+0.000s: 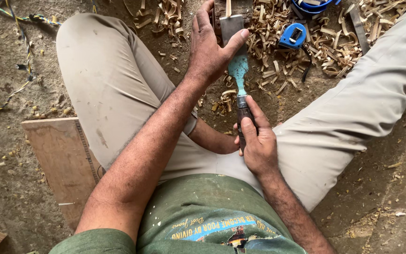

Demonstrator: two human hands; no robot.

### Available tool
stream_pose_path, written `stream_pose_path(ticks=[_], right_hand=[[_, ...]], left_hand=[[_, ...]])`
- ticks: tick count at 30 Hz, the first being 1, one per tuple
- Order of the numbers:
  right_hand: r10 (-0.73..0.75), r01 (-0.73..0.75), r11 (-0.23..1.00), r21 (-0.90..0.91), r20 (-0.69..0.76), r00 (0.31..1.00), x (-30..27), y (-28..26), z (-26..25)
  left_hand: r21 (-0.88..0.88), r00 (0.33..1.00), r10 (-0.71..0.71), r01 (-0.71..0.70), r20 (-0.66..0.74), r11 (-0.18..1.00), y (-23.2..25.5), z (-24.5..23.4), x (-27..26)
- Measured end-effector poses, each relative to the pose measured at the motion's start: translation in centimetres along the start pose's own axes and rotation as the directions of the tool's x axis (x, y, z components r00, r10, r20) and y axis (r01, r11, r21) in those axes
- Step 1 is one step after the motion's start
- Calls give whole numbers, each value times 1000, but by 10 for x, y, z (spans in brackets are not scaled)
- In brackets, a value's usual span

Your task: The person carves a wooden object using a chisel and a wooden mallet while sitting on the floor.

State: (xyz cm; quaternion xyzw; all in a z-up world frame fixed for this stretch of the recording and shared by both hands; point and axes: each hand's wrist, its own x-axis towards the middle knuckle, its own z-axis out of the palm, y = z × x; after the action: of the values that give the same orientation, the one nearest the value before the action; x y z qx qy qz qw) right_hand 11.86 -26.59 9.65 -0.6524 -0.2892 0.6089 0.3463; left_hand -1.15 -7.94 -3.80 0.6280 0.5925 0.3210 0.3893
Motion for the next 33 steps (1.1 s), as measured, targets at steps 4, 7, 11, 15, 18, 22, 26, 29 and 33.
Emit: stream_pose_path(ticks=[4, 7, 11, 15, 18, 22, 26, 29, 33], right_hand=[[-38, 38, 998, -50, 0, 999, 12, -3, 9], [-17, 14, 996, -83, -26, 1000, 24, -10, 17], [41, -48, 992, -114, -66, 997, 26, -22, 24], [87, -97, 989, -112, -97, 992, 28, -23, 27], [134, -146, 984, -106, -116, 984, 31, -21, 30], [138, -155, 978, -139, -123, 983, 39, -21, 31], [98, -127, 980, -152, -187, 977, 64, -19, 35], [146, -157, 984, -88, -115, 983, 61, -19, 30], [-14, 12, 999, -42, -51, 999, 63, -17, 37]], left_hand=[[-24, 996, -91, 91, -7, 996, 2, 3, 15], [-81, 986, -161, 164, 45, 983, 7, -6, 31], [-188, 956, -242, 272, 166, 944, 13, -13, 37], [-131, 983, -147, 161, 112, 978, 7, -9, 37], [-93, 984, -152, 160, 88, 983, 7, -8, 42], [-102, 994, -99, 104, 46, 989, 13, -11, 44], [0, 986, -165, 165, 30, 986, 9, -13, 58], [-56, 987, -151, 148, -57, 987, 4, -20, 57], [-42, 973, -232, 232, 7, 972, 10, -30, 62]])
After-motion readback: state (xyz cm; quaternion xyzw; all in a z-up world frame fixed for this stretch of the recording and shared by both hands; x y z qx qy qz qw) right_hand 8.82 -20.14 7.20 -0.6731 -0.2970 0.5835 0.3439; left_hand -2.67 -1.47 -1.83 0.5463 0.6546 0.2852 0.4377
